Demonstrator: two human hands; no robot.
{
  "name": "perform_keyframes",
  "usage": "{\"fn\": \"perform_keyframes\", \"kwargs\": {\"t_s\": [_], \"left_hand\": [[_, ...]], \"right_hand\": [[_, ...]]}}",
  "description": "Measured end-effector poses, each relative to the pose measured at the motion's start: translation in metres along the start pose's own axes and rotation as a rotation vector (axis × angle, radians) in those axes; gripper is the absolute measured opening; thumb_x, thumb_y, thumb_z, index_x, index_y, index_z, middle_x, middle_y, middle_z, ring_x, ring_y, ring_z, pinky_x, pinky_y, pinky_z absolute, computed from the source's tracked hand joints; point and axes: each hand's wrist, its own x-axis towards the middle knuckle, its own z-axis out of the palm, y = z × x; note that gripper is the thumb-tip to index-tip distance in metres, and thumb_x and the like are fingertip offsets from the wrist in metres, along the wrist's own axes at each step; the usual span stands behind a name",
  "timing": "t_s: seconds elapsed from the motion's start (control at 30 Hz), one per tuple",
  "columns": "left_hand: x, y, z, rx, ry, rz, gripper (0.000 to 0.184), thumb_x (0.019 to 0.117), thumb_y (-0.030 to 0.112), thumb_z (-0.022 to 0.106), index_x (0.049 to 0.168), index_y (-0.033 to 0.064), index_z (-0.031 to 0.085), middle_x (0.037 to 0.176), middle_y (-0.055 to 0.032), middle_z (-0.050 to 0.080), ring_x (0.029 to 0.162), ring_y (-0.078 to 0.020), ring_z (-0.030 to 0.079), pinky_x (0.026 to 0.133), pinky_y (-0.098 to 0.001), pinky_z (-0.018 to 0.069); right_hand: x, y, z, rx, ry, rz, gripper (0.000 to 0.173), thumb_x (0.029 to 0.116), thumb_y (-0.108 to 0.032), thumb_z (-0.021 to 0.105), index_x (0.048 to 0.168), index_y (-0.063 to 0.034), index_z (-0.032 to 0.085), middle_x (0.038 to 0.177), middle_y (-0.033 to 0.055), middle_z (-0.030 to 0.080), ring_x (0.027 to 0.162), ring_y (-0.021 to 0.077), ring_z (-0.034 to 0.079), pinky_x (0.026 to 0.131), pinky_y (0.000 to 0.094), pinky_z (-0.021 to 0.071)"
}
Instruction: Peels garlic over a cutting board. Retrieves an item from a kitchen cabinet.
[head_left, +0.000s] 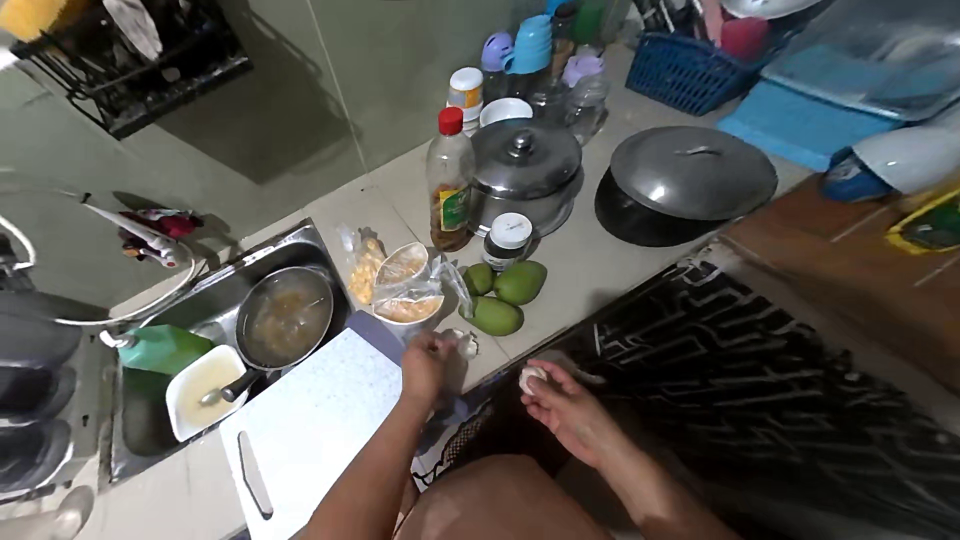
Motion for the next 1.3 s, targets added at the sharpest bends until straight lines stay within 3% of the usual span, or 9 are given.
{"fn": "perform_keyframes", "kwargs": {"t_s": [0.1, 0.2, 0.3, 0.4, 0.57, 0.67, 0.83, 0.97, 1.3], "left_hand": [[-0.016, 0.003, -0.006, -0.040, -0.039, 0.173, 0.024, 0.1028, 0.021, 0.062, 0.110, 0.0009, 0.073, 0.115, -0.0188, 0.066, 0.101, -0.0289, 0.065, 0.091, -0.0464, 0.0536], [-0.044, 0.008, -0.004, -0.179, -0.233, 0.340, 0.036, 0.0933, 0.018, 0.074, 0.125, 0.0029, 0.067, 0.123, -0.0165, 0.063, 0.095, -0.0201, 0.068, 0.081, -0.0352, 0.0590], [-0.065, 0.009, 0.002, -0.323, -0.166, 0.437, 0.034, 0.0881, 0.015, 0.078, 0.117, 0.0002, 0.069, 0.113, -0.0131, 0.065, 0.085, -0.0115, 0.065, 0.076, -0.0264, 0.0580], [-0.075, 0.005, 0.001, -0.337, -0.002, 0.596, 0.031, 0.0870, 0.011, 0.079, 0.113, -0.0028, 0.069, 0.111, -0.0147, 0.066, 0.086, -0.0115, 0.067, 0.077, -0.0256, 0.0594], [-0.080, -0.002, -0.007, -0.302, 0.171, 0.789, 0.025, 0.0836, 0.011, 0.082, 0.103, -0.0021, 0.073, 0.099, -0.0138, 0.069, 0.081, -0.0103, 0.069, 0.072, -0.0237, 0.0607], [-0.083, -0.006, -0.017, -0.317, 0.129, 0.784, 0.023, 0.0864, 0.012, 0.080, 0.105, -0.0014, 0.075, 0.096, -0.0119, 0.069, 0.079, -0.0081, 0.068, 0.071, -0.0221, 0.0602], [-0.085, -0.010, -0.028, -0.346, 0.044, 0.751, 0.017, 0.0966, 0.011, 0.068, 0.104, -0.0037, 0.072, 0.103, -0.0137, 0.070, 0.086, -0.0109, 0.069, 0.076, -0.0258, 0.0607], [-0.087, -0.010, -0.027, -0.339, -0.062, 0.653, 0.031, 0.0916, 0.011, 0.075, 0.119, -0.0022, 0.069, 0.114, -0.0158, 0.066, 0.094, -0.0139, 0.069, 0.082, -0.0281, 0.0609], [-0.077, -0.016, -0.036, -0.272, -0.250, 0.467, 0.033, 0.0912, 0.020, 0.075, 0.111, -0.0040, 0.063, 0.107, -0.0140, 0.063, 0.092, -0.0127, 0.060, 0.083, -0.0275, 0.0509]], "right_hand": [[0.000, -0.009, 0.013, 0.127, -0.063, 0.013, 0.032, 0.1076, -0.004, 0.044, 0.139, -0.0018, 0.047, 0.105, 0.0128, 0.067, 0.087, 0.0203, 0.072, 0.077, 0.0323, 0.0617], [-0.005, -0.016, 0.027, 0.132, -0.174, -0.037, 0.025, 0.1048, -0.007, 0.047, 0.129, -0.0058, 0.050, 0.100, 0.0108, 0.071, 0.083, 0.0190, 0.073, 0.073, 0.0314, 0.0616], [-0.005, -0.015, 0.037, 0.134, -0.304, -0.133, 0.027, 0.0918, -0.013, 0.067, 0.117, -0.0120, 0.058, 0.098, 0.0080, 0.073, 0.082, 0.0168, 0.073, 0.074, 0.0310, 0.0616], [-0.008, -0.016, 0.044, 0.162, -0.412, -0.231, 0.033, 0.0818, -0.015, 0.084, 0.109, -0.0176, 0.067, 0.099, 0.0059, 0.075, 0.085, 0.0160, 0.074, 0.079, 0.0323, 0.0632], [-0.009, -0.020, 0.049, 0.133, -0.588, -0.265, 0.033, 0.0812, -0.031, 0.086, 0.111, -0.0268, 0.072, 0.102, 0.0025, 0.075, 0.091, 0.0148, 0.074, 0.084, 0.0337, 0.0631], [-0.011, -0.019, 0.050, 0.111, -0.659, -0.252, 0.032, 0.0879, -0.034, 0.080, 0.118, -0.0247, 0.073, 0.108, 0.0037, 0.075, 0.094, 0.0152, 0.074, 0.085, 0.0333, 0.0627], [-0.014, -0.017, 0.055, 0.058, -0.593, -0.263, 0.036, 0.0843, -0.035, 0.083, 0.117, -0.0218, 0.076, 0.103, 0.0020, 0.075, 0.085, 0.0121, 0.073, 0.078, 0.0287, 0.0626], [-0.019, -0.022, 0.063, 0.006, -0.495, -0.218, 0.040, 0.0752, -0.028, 0.090, 0.107, -0.0175, 0.069, 0.094, 0.0029, 0.074, 0.075, 0.0121, 0.072, 0.069, 0.0275, 0.0622], [-0.014, -0.006, 0.070, 0.047, -0.510, -0.030, 0.033, 0.0839, -0.033, 0.083, 0.108, -0.0153, 0.068, 0.094, 0.0020, 0.073, 0.076, 0.0109, 0.071, 0.071, 0.0271, 0.0617]]}}
